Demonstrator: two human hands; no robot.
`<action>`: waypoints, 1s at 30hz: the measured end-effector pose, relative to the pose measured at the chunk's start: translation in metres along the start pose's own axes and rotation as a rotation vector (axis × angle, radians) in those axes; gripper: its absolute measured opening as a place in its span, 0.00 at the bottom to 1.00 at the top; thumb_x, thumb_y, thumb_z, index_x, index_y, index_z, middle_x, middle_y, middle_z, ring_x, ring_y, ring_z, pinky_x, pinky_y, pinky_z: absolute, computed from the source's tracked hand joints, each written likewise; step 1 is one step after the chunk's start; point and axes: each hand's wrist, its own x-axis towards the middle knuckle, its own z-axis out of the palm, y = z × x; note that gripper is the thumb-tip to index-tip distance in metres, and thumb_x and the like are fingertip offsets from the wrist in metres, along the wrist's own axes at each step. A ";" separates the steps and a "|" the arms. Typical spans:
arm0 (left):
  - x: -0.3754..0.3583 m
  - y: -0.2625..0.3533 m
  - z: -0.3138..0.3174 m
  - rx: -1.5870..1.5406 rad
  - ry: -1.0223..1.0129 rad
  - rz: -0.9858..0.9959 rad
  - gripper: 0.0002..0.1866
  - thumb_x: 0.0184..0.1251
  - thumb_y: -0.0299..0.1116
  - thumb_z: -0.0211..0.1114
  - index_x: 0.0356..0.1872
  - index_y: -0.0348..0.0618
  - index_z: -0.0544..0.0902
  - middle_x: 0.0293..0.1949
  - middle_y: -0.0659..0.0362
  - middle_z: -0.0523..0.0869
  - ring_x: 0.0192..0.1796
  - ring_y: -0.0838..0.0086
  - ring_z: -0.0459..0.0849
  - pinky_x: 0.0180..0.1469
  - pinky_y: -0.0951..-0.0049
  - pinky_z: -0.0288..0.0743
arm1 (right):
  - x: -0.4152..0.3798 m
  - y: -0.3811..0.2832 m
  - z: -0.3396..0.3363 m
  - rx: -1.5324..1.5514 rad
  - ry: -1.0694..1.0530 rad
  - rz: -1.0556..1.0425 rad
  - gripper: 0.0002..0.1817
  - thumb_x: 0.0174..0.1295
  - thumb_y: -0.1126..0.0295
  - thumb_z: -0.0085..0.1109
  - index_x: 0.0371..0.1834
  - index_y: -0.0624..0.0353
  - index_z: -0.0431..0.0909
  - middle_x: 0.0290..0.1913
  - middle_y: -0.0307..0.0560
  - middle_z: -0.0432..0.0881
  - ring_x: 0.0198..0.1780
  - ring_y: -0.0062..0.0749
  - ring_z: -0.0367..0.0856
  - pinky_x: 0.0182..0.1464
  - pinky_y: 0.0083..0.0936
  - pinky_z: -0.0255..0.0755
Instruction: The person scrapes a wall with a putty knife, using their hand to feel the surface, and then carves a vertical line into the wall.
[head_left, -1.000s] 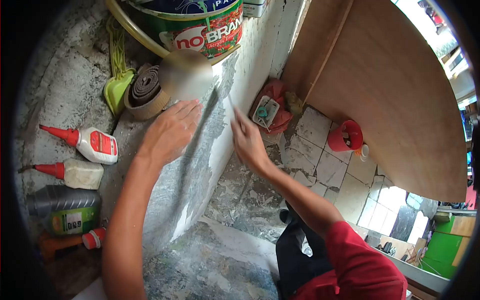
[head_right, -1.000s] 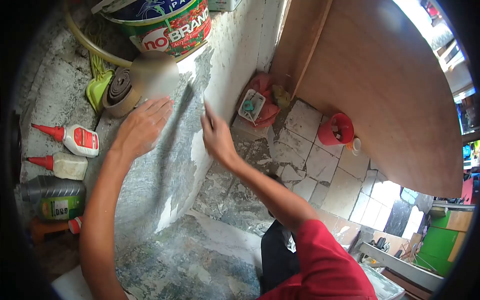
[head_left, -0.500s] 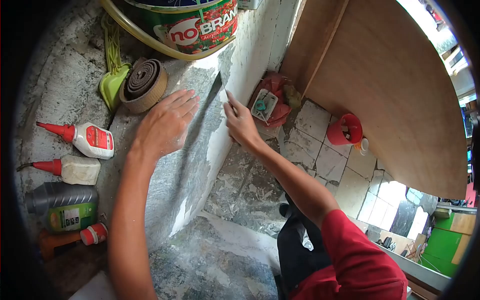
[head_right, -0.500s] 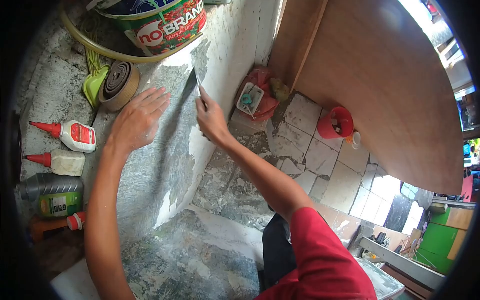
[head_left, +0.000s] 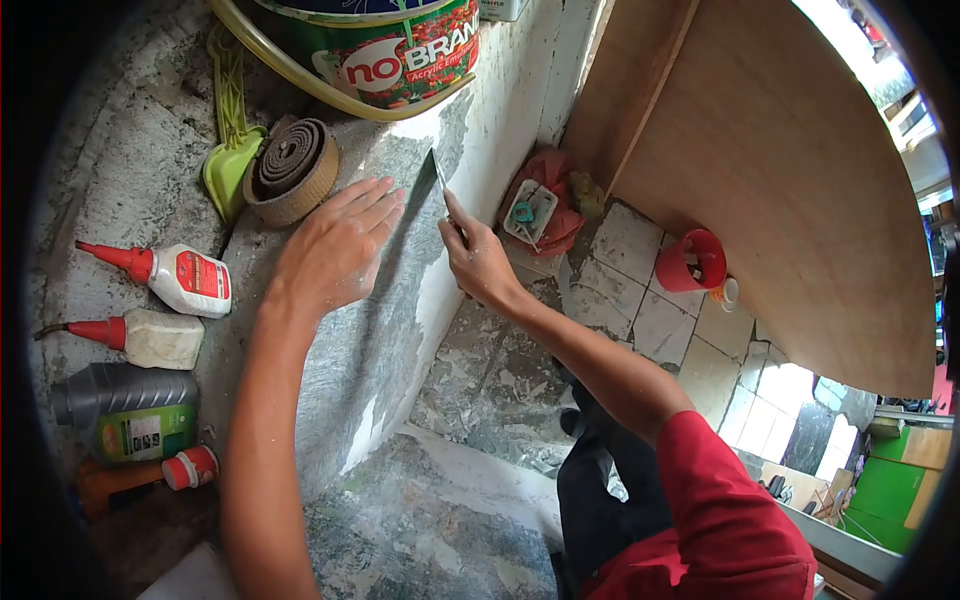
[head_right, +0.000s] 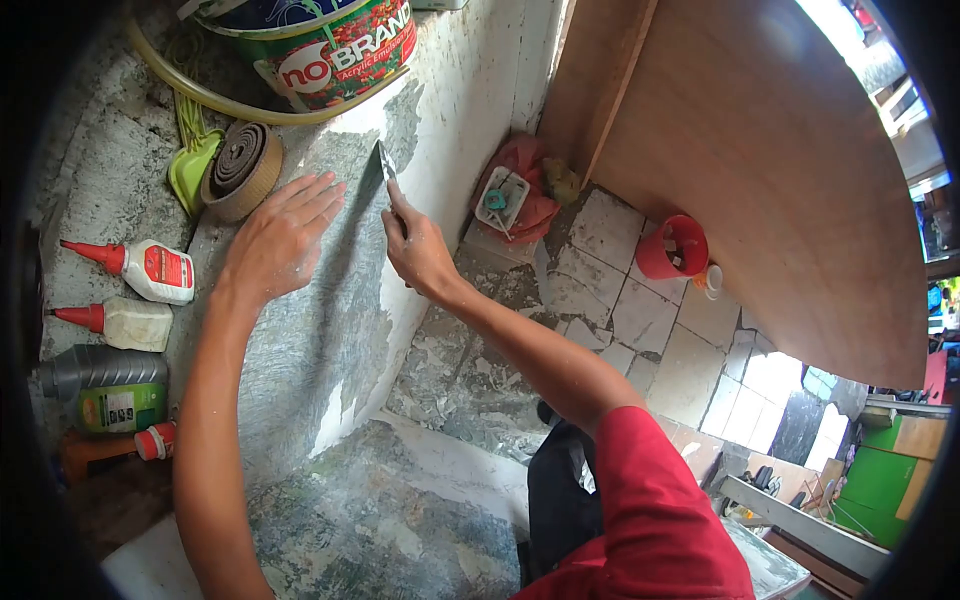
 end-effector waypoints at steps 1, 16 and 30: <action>-0.001 0.001 0.000 -0.004 -0.006 -0.001 0.28 0.47 0.21 0.58 0.56 0.30 0.75 0.61 0.50 0.76 0.68 0.63 0.68 0.73 0.64 0.56 | 0.006 0.019 0.009 -0.108 0.141 -0.312 0.27 0.70 0.64 0.44 0.72 0.58 0.57 0.31 0.54 0.77 0.30 0.35 0.77 0.38 0.30 0.71; -0.001 0.001 0.000 -0.012 -0.012 -0.005 0.26 0.48 0.21 0.57 0.55 0.30 0.76 0.62 0.51 0.75 0.69 0.63 0.66 0.73 0.65 0.54 | 0.022 -0.012 -0.014 0.067 0.058 -0.117 0.27 0.71 0.62 0.42 0.72 0.54 0.58 0.18 0.44 0.73 0.12 0.24 0.69 0.14 0.27 0.67; -0.001 0.002 -0.001 -0.012 0.004 -0.005 0.28 0.48 0.21 0.57 0.56 0.31 0.76 0.61 0.50 0.75 0.68 0.63 0.68 0.73 0.65 0.55 | 0.020 -0.007 -0.020 0.097 0.015 -0.073 0.27 0.71 0.60 0.43 0.72 0.53 0.57 0.14 0.40 0.68 0.12 0.24 0.67 0.14 0.26 0.66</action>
